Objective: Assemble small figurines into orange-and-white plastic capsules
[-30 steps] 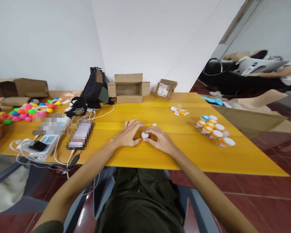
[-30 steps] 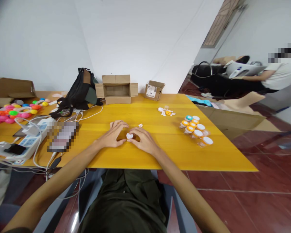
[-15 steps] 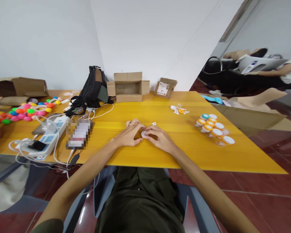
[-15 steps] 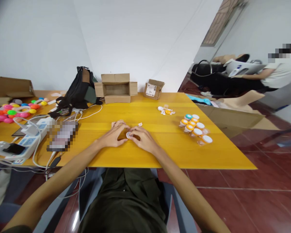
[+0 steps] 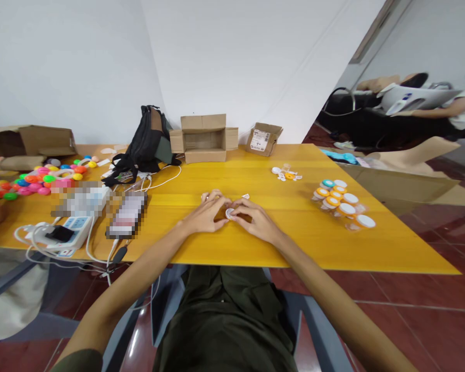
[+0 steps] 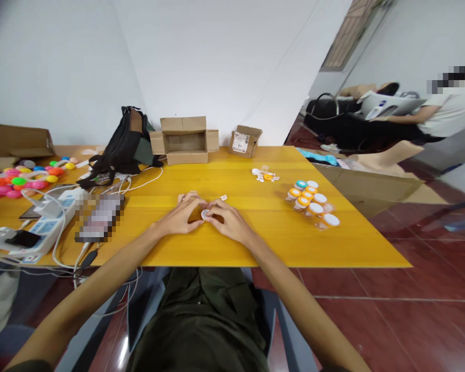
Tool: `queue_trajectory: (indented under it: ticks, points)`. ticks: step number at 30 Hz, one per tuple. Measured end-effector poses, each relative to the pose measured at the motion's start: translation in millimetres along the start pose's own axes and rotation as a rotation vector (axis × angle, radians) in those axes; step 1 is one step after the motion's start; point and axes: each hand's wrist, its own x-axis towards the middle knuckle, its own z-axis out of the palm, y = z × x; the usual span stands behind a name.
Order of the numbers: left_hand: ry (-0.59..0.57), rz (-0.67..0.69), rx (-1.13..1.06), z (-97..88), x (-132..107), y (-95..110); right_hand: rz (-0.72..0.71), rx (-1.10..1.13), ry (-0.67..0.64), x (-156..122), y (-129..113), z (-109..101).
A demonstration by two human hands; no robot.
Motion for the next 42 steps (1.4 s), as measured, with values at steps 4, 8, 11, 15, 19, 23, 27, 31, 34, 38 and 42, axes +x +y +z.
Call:
queue_trajectory:
  ticks: [4, 8, 11, 15, 19, 23, 27, 31, 34, 38, 42]
  points:
    - [0.000, 0.004, 0.001, 0.3, 0.2, 1.3, 0.026, -0.006, 0.003, 0.1, -0.7, -0.2]
    - [0.000, -0.005, -0.004, 1.1, 0.9, 1.9, 0.048, 0.023, 0.021, 1.1, -1.3, 0.1]
    - [0.004, -0.026, -0.023, 1.6, 1.4, 1.4, 0.075, 0.067, 0.027, 1.8, -0.8, -0.2]
    - [0.032, -0.059, -0.083, 2.9, 0.9, -0.4, 0.116, 0.146, 0.045, 1.9, 1.3, -0.8]
    - [0.108, -0.073, -0.237, 7.8, 1.3, -3.4, 0.177, 0.244, 0.070, 1.4, 2.8, -1.4]
    - [0.194, -0.109, -0.510, 16.2, 5.1, -4.9, 0.226, 0.345, 0.113, 1.1, 2.9, -1.8]
    - [0.273, -0.209, -0.732, 21.9, 8.9, -3.7, 0.236, 0.387, 0.173, 1.1, 1.8, -0.8]
    - [0.246, -0.292, -0.849, 22.0, 10.7, -2.8, 0.235, 0.386, 0.204, 1.2, 1.1, 0.3]
    - [0.237, -0.312, -0.911, 20.7, 11.5, -2.5, 0.240, 0.367, 0.191, 0.9, 1.4, 0.1]
    - [0.253, -0.307, -0.974, 19.2, 12.0, -1.2, 0.233, 0.325, 0.195, 0.1, 1.7, -0.6]
    - [0.230, -0.315, -1.031, 19.6, 12.0, -0.8, 0.209, 0.281, 0.197, -0.9, 1.1, -1.7]
